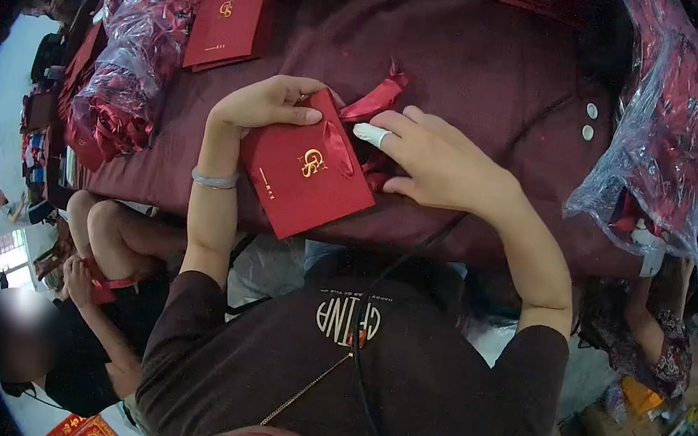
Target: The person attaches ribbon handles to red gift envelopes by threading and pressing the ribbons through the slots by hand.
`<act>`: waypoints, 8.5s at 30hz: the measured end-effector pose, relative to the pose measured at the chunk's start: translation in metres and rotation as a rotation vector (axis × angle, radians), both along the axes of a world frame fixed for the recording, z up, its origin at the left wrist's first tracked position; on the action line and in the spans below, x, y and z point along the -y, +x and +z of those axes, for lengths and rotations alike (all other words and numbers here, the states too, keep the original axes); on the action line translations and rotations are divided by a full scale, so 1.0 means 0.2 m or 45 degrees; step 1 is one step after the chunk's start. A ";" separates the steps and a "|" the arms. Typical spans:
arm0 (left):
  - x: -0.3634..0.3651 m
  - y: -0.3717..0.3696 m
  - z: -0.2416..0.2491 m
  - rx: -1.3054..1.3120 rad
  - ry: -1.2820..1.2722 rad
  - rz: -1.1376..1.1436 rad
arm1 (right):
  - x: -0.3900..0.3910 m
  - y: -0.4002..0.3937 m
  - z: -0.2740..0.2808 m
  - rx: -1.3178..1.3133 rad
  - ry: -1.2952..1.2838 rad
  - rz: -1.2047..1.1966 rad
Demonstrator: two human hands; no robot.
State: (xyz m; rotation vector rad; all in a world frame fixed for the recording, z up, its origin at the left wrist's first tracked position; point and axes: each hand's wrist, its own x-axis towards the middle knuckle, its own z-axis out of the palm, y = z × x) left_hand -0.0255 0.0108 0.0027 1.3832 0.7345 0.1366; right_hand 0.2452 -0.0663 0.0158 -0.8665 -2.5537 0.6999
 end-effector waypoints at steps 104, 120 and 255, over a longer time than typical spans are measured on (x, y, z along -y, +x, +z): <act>0.07 0.31 -0.15 -0.472 1.482 0.725 | 0.01 0.10 0.09 -0.095 0.645 -0.912; 0.08 0.31 -0.14 -0.561 1.664 0.617 | 0.57 1.20 0.20 0.856 0.396 -1.076; 0.18 0.36 -0.13 -0.082 0.769 0.639 | -0.02 -0.10 -0.05 -0.160 0.220 -0.916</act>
